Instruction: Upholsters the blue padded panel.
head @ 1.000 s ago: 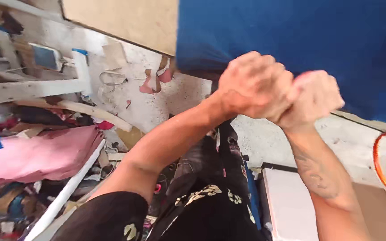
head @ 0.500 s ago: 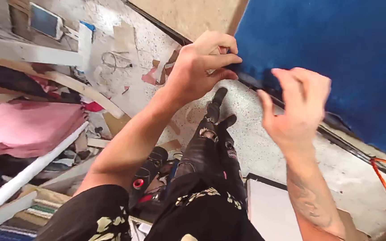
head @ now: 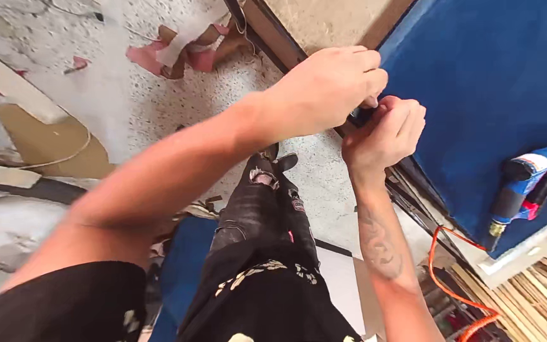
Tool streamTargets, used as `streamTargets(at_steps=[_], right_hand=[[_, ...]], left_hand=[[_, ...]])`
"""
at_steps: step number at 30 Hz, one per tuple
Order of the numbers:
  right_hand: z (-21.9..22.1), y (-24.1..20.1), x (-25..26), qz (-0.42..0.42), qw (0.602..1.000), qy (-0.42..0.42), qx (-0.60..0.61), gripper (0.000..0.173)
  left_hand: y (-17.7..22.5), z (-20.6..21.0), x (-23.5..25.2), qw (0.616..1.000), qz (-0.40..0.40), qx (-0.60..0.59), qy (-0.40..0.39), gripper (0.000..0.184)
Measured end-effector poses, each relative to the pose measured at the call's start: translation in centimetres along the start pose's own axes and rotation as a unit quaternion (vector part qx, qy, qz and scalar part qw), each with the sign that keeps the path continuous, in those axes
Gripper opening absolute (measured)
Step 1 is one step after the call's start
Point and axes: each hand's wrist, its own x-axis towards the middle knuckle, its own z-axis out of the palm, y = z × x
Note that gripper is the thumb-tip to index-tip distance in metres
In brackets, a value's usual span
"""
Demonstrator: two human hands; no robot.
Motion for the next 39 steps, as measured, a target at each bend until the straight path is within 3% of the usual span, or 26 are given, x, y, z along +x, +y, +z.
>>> streamTargets(at_steps=[2,5,9,12,17,21,26,30,33,36,39], right_hand=[[0.4,0.1,0.0,-0.021,0.999,0.006,-0.026,0.017],[0.4,0.1,-0.2,-0.050,0.998,0.023,-0.008,0.019],[0.0,1.2,-0.9,-0.092,0.995,0.030,0.039,0.025],[-1.3,2.1,-1.2,-0.081,0.993,-0.015,0.079,0.034],[-1.7,1.2,-0.8,0.007,0.988,0.017,0.150,0.010],[-1.4,1.2,-0.3,0.016,0.984,0.024,0.174,0.009],[-1.6,2.1,-0.6,-0.031,0.980,-0.017,0.195,0.008],[-1.3,1.8,0.0,-0.026,0.988,-0.037,0.149,0.012],[-1.0,1.2,0.2,-0.023,0.991,-0.036,0.125,0.016],[-1.2,1.2,0.0,-0.037,0.988,-0.045,0.146,0.016],[-1.3,1.8,-0.4,-0.066,0.983,-0.027,0.168,0.015]], left_hand=[[-0.5,-0.9,0.7,0.996,0.036,0.033,-0.072,0.020],[-0.6,-1.2,0.4,0.992,0.068,0.044,-0.099,0.016],[-0.5,0.2,-0.7,0.998,0.061,0.018,-0.029,0.020],[-0.8,0.9,-0.8,0.998,0.055,0.012,0.017,0.021],[-1.0,0.8,-0.7,0.996,0.076,-0.037,0.041,0.023],[-0.4,0.5,-1.0,0.994,0.080,-0.047,0.050,0.024],[0.8,1.6,-1.5,0.986,0.078,-0.003,0.145,0.015],[0.5,0.3,-0.1,0.992,0.098,0.082,0.005,0.022],[0.2,-1.2,0.2,0.989,0.109,0.068,-0.075,0.022],[0.2,-1.4,-0.8,0.989,0.113,0.059,-0.071,0.023],[0.1,-0.2,-2.1,0.985,0.162,0.059,0.010,0.022]])
